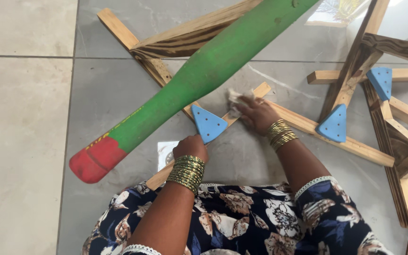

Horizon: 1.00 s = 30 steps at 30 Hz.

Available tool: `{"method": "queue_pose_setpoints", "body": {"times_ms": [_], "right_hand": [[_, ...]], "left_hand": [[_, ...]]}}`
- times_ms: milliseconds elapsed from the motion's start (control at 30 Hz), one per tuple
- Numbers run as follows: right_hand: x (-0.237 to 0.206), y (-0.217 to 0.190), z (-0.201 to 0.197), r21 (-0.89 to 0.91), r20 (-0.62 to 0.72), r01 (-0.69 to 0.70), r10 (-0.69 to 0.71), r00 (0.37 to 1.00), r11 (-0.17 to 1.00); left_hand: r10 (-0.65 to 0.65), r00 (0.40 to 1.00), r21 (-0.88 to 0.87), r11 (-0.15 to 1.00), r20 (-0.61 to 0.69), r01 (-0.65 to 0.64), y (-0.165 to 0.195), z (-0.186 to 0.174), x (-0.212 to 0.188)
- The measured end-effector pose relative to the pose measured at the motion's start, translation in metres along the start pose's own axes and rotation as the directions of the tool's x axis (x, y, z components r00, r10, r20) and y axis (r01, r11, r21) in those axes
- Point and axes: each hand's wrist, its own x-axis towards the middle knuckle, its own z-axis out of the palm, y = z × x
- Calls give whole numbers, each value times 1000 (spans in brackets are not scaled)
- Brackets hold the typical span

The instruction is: The person sits on the floor and wipes wooden furniture frame parts and blue triangular foam pieces with a cloth, moving the cloth over each piece by hand. A green foam-covered stick rests across the frames while the person wipes the wood pieces one at a time.

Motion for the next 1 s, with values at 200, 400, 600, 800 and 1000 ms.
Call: {"method": "queue_pose_setpoints", "body": {"times_ms": [200,400,600,800,1000], "right_hand": [[16,53,-3,81,-315,-361,368,875,929],[2,66,-6,257,-443,-548,601,665,796],[16,24,20,213,-588,-437,471,657,874],[16,-8,29,328,-442,-389,503,743,861],[13,-82,64,409,-341,-17,170,925,912]], "left_hand": [[-51,998,10,999,40,51,3,-2,3],[27,999,-19,999,-30,-28,3,2,0],[130,983,-8,991,-132,-132,-6,13,6],[143,970,-10,989,-196,-148,-16,22,21],[105,931,13,994,-348,-107,-37,10,42]]}}
